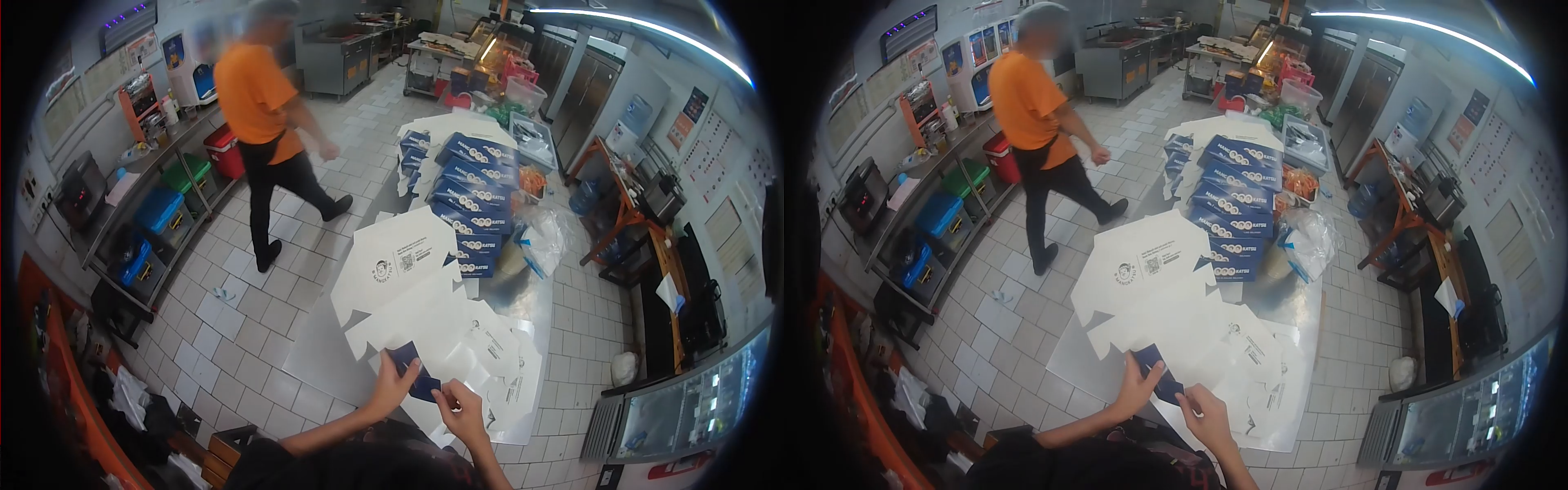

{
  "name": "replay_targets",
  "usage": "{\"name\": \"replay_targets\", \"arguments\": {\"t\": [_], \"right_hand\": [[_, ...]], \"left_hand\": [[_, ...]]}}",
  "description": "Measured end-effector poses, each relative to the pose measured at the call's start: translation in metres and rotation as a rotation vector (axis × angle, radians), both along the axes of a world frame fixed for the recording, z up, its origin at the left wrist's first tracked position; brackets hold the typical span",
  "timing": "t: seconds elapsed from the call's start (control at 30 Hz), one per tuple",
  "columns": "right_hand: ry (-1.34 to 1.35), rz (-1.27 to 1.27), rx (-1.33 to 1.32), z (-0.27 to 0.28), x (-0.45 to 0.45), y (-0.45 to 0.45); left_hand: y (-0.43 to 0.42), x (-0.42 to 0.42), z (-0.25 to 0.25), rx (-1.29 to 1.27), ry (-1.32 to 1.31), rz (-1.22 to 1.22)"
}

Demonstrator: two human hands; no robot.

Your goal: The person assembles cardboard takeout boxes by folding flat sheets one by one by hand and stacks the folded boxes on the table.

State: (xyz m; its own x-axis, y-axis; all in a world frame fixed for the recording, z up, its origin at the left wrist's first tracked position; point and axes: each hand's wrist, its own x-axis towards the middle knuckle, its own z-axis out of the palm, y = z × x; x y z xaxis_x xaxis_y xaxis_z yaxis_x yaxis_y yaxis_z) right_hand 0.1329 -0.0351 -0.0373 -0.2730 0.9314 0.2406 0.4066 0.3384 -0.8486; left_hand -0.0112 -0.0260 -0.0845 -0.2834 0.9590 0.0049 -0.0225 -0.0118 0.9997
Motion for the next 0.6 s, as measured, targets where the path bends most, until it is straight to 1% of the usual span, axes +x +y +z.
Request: {"name": "replay_targets", "arguments": {"t": [0.03,0.1,0.13,0.17,0.2,0.23,0.27,0.3,0.33,0.37,0.4,0.47,0.5,0.53,0.57,0.6], "right_hand": [[0.004,-0.029,0.006,0.000,0.000,0.000],[0.008,-0.052,0.006,-0.003,-0.001,-0.002],[0.031,-0.133,0.036,-0.006,-0.002,-0.003],[0.052,-0.216,0.067,-0.007,-0.004,-0.005],[0.052,-0.218,0.061,-0.007,-0.005,-0.006],[0.005,-0.232,0.089,-0.006,-0.008,-0.005],[-0.042,-0.245,0.117,-0.005,-0.012,-0.004],[-0.091,-0.189,0.178,0.000,-0.015,-0.004],[-0.089,-0.189,0.178,0.001,-0.015,-0.004],[-0.105,-0.119,0.194,0.003,-0.015,-0.004],[-0.122,-0.047,0.210,0.003,-0.015,-0.003],[-0.075,-0.042,0.174,-0.003,-0.008,0.000],[-0.025,-0.050,0.125,-0.002,-0.007,0.002],[0.024,-0.057,0.076,-0.001,-0.005,0.005],[0.025,-0.057,0.074,-0.001,-0.005,0.006],[0.032,-0.019,0.088,0.000,-0.005,0.006]], "left_hand": [[0.002,-0.003,0.003,0.000,0.000,0.005],[0.004,-0.011,0.008,-0.101,-0.250,-0.088],[0.006,-0.012,0.007,-0.106,-0.248,-0.086],[0.009,-0.013,0.005,-0.097,-0.342,-0.029],[0.011,-0.013,0.002,-0.089,-0.436,0.028],[0.010,-0.014,-0.003,-0.148,-0.200,-0.020],[0.008,-0.010,-0.003,-0.148,-0.198,-0.021],[0.007,-0.003,0.000,-0.074,-0.057,-0.024],[0.006,0.002,0.006,0.000,0.085,-0.027],[0.005,0.001,0.013,-0.075,0.049,-0.050],[0.006,0.000,0.013,-0.074,0.049,-0.050],[0.007,-0.002,0.011,-0.120,0.059,-0.100],[0.008,-0.001,0.009,-0.121,0.059,-0.101],[0.008,0.000,0.007,-0.062,0.077,-0.094],[0.007,0.001,0.005,-0.006,0.094,-0.087],[0.009,-0.001,0.011,-0.014,0.095,-0.090]]}}
